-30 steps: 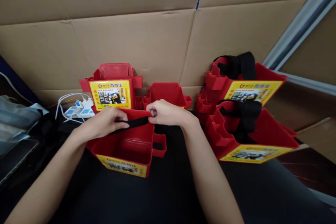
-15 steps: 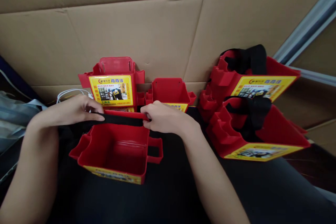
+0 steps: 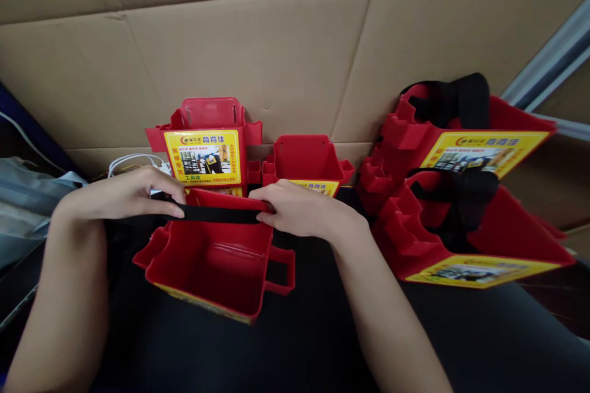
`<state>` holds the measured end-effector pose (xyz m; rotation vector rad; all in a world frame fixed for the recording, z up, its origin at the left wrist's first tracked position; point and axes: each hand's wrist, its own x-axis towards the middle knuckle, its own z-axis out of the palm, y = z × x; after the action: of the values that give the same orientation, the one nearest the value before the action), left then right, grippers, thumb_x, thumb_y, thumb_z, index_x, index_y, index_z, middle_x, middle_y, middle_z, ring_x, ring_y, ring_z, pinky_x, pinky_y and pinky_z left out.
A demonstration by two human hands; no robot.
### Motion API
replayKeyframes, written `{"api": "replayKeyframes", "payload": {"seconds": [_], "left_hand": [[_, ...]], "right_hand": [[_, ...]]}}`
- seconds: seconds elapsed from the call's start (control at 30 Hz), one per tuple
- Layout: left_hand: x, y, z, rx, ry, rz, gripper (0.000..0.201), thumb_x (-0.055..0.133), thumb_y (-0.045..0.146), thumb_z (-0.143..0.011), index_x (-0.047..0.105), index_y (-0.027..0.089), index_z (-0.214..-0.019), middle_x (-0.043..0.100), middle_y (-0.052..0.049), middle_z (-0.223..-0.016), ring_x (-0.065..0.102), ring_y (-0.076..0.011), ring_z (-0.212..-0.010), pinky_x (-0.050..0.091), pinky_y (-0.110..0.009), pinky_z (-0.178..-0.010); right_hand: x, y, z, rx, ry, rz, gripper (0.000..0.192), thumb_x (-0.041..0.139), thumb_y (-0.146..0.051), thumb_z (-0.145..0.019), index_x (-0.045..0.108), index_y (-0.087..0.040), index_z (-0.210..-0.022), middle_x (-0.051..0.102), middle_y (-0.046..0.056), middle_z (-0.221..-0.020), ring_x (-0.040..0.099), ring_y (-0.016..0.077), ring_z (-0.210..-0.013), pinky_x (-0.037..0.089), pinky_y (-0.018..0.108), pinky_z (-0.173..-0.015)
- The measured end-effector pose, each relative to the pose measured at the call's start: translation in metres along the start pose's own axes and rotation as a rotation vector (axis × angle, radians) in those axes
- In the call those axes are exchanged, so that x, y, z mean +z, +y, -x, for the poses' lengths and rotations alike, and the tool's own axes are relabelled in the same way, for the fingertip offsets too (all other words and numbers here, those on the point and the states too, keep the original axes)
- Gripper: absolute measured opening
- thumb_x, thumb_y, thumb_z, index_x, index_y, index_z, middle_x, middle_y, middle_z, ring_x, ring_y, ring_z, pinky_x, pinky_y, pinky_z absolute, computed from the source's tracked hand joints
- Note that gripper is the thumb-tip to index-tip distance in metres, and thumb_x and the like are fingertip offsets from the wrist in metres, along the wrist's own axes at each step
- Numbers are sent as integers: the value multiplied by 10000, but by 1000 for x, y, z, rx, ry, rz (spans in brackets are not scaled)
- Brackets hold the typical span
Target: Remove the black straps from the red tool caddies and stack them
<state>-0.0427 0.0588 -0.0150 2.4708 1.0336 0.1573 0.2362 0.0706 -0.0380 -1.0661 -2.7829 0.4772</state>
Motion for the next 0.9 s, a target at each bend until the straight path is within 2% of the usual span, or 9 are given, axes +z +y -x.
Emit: {"api": "replayKeyframes", "payload": {"seconds": [0.23, 0.33, 0.4, 0.47, 0.53, 0.6, 0.67, 0.8, 0.9], "left_hand": [[0, -11, -3, -45, 50, -28, 262, 540, 402, -780, 652, 165, -782, 650, -7, -719, 548, -116, -664, 395, -195, -634], [3, -10, -8, -63, 50, -125, 264, 517, 399, -797, 628, 160, -782, 623, 2, -694, 528, -105, -635, 380, -189, -602], [6, -5, -10, -70, 53, -184, 219, 516, 361, -801, 613, 167, -773, 614, 7, -692, 525, -104, -628, 372, -189, -587], [11, 3, -12, -69, 61, -207, 169, 532, 331, -791, 613, 184, -809, 629, 6, -740, 545, -116, -665, 379, -198, -603], [18, 14, -15, -57, 78, -204, 216, 558, 353, -773, 615, 209, -924, 652, -4, -862, 575, -146, -766, 399, -220, -661], [27, 23, -19, -46, 105, -208, 350, 574, 411, -757, 587, 225, -1053, 647, -25, -988, 581, -182, -872, 409, -253, -722], [33, 30, -23, -36, 125, -229, 380, 556, 420, -773, 573, 222, -1097, 640, -44, -1028, 580, -204, -912, 408, -279, -750], [36, 35, -31, -22, 141, -283, 201, 512, 325, -822, 625, 219, -949, 665, -26, -859, 595, -185, -794, 399, -273, -695], [30, 36, -30, 21, 95, -264, 154, 524, 313, -819, 625, 198, -801, 648, -1, -731, 570, -141, -667, 379, -235, -620]], "right_hand": [[0, -10, 1, 57, 16, 92, 125, 487, -267, -823, 598, -209, -832, 614, 21, -815, 533, 149, -715, 345, 244, -613], [-3, -8, 3, 72, 19, 70, 257, 502, -257, -812, 563, -272, -1061, 628, 8, -939, 549, 167, -783, 372, 255, -654], [-5, -5, 5, -7, 20, 28, 477, 519, -228, -800, 429, -327, -1258, 590, -8, -1110, 544, 179, -908, 390, 270, -741], [-7, -3, 6, -131, 2, -32, 555, 503, -180, -803, 365, -340, -1317, 527, -20, -1224, 508, 171, -1033, 374, 277, -850], [-7, -1, 6, -202, -20, -72, 489, 477, -148, -809, 449, -321, -1266, 528, -16, -1220, 495, 157, -1070, 360, 271, -894], [-7, 0, 5, -182, -27, -85, 425, 485, -149, -799, 528, -302, -1193, 560, -7, -1172, 519, 155, -1034, 377, 269, -877], [-6, 1, 5, -138, -24, -79, 422, 513, -158, -776, 544, -301, -1172, 579, -8, -1147, 539, 163, -998, 395, 275, -850], [-6, -2, 5, -87, -17, -29, 455, 506, -149, -763, 523, -317, -1186, 612, -19, -1085, 567, 166, -913, 406, 276, -798], [-7, -3, 6, -46, -3, -14, 465, 493, -125, -747, 517, -319, -1169, 619, -23, -1048, 571, 162, -861, 399, 265, -763]]}}
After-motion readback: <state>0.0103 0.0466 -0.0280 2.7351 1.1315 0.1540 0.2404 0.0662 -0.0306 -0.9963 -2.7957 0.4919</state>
